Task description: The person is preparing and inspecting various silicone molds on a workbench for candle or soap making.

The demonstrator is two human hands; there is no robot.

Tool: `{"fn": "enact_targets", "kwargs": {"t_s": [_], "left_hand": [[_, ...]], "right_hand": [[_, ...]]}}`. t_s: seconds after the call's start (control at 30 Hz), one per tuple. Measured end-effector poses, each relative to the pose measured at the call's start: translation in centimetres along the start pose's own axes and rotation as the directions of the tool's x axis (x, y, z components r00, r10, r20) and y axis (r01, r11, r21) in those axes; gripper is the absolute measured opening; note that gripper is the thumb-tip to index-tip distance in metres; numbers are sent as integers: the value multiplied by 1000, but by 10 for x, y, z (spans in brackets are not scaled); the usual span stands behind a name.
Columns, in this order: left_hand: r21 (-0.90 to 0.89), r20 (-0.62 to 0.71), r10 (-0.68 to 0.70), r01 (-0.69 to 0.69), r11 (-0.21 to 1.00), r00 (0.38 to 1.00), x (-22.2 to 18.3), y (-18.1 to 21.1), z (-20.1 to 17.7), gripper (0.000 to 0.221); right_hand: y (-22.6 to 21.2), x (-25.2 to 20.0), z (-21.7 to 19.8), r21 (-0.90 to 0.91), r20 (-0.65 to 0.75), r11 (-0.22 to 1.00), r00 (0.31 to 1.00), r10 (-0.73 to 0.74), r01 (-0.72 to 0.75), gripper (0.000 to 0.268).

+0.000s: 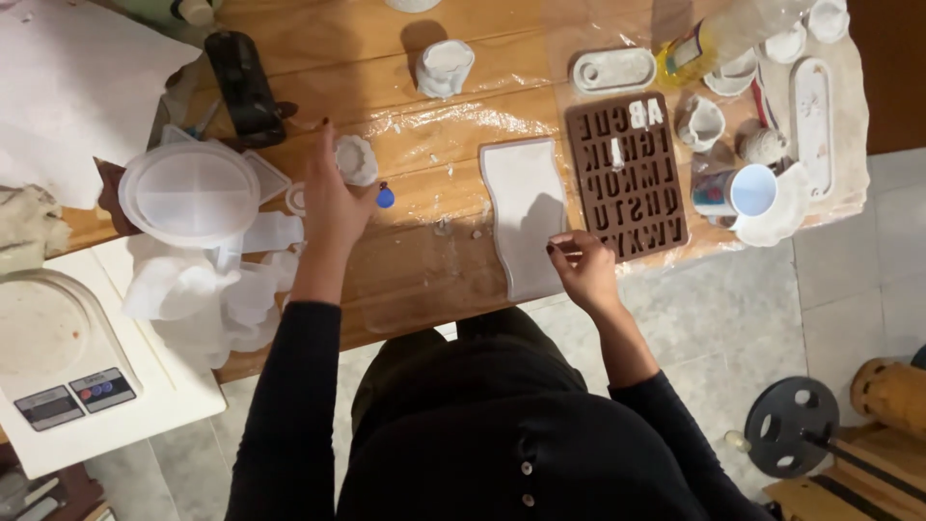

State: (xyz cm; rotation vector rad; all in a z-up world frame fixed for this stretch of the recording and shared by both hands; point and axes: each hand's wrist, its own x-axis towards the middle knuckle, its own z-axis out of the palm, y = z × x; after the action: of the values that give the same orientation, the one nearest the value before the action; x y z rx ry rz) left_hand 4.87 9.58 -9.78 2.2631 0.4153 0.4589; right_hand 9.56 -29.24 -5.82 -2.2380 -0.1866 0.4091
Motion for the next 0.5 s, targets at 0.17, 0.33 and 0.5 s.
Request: {"fn": "enact_targets", "kwargs": {"t_s": [0.17,0.33,0.5], "left_hand": [[-11,10,30,-30,999,999,6,-24,-4,78],[-136,-56,110,-117,984,992,13,19,-37,68],[-519,174,169,-56,853,970,16,101,-20,67]], "right_hand": [[-13,-27,9,52,-34,998,998,47,-45,16],[-5,-59,0,108,-87,983,984,156,-146,16],[13,-81,-5,66,-177,972,956,235,-227,15]]}}
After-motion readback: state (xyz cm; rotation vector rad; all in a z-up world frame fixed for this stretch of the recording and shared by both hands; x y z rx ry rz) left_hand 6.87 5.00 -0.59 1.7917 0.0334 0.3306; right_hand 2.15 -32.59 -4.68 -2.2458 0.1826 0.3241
